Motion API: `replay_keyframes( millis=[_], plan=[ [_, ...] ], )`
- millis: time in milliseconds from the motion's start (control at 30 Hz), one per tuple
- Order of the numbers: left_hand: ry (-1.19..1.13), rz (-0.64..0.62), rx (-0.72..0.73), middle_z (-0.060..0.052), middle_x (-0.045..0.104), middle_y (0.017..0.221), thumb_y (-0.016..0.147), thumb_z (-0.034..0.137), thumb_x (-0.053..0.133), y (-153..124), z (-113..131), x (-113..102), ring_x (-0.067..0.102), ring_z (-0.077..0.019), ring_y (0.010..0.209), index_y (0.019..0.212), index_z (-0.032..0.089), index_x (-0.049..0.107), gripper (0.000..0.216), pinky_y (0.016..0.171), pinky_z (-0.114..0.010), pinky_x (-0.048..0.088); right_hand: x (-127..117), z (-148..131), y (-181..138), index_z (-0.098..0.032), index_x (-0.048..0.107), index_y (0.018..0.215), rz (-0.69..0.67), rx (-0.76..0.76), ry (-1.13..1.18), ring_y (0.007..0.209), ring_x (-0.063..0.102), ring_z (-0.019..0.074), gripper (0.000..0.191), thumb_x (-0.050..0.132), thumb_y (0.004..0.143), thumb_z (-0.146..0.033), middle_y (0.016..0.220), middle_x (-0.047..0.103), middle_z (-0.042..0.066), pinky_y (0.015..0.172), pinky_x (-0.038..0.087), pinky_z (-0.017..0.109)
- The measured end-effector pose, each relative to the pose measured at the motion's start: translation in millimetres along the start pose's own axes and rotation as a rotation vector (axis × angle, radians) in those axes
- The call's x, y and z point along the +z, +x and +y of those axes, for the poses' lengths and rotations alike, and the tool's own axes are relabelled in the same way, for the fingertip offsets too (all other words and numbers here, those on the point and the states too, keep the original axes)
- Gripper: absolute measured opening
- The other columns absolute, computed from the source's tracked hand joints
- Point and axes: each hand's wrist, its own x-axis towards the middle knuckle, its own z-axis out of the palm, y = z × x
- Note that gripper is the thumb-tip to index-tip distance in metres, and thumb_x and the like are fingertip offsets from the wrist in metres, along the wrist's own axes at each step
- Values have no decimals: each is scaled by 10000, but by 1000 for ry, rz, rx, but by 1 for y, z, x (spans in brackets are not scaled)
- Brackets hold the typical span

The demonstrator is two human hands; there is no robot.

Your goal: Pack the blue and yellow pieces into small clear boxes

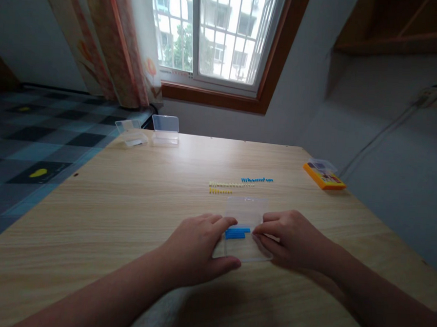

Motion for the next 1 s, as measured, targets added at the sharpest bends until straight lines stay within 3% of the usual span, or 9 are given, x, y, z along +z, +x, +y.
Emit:
replay_keyframes(
  millis=[100,200,300,367,467,600,767,1000],
  plan=[
    [-3,-4,-1,-109,711,1234,817,517,742,0,0,-1,673,-344,1115,1340,218,587,623,956,-497,538,-2,-1,0,-202,770,890,77,-63,36,603,564,106,219,557,922,-166,724,654,2,585,330,256],
    [-7,-4,3,-102,716,1213,815,512,747,-1,0,-1,676,-339,1100,1337,222,589,618,949,-491,539,-9,-2,-2,-174,760,888,272,-135,37,587,548,110,201,565,937,-187,684,622,8,569,339,255],
    [-13,5,7,-105,707,1238,815,510,748,-1,-1,0,667,-340,1123,1355,215,584,637,973,-499,529,-22,5,-2,-157,760,911,498,-121,-19,595,539,117,183,589,957,-204,679,610,15,584,375,252],
    [-17,7,6,-107,702,1253,814,512,748,-2,-2,0,662,-342,1134,1362,210,583,646,985,-504,522,-31,17,5,-163,771,938,569,-74,-78,639,559,136,185,598,965,-223,707,632,27,628,410,265],
    [-20,9,7,-103,703,1250,814,506,748,-2,-3,1,665,-341,1130,1365,211,581,647,977,-503,525,-41,44,27,-194,798,935,507,-3,-159,751,600,180,187,625,960,-259,755,675,47,729,442,305],
    [-24,13,8,-99,709,1226,811,495,750,-2,-3,1,667,-340,1119,1353,208,589,634,962,-497,531,-40,79,70,-212,829,949,264,130,-262,893,618,222,142,691,924,-231,880,734,77,831,435,329],
    [-34,14,9,-102,710,1220,808,502,751,-3,-2,-1,667,-338,1113,1350,206,594,636,963,-493,530,-29,96,108,-233,842,934,130,149,-272,844,623,202,120,726,902,-232,862,745,64,786,419,294],
    [-39,14,6,-104,713,1212,810,502,748,-3,-1,-2,666,-347,1107,1349,203,600,634,961,-506,527,-23,104,123,-250,840,980,35,191,-237,813,649,170,139,736,894,-281,883,758,51,689,393,248]
  ],
)
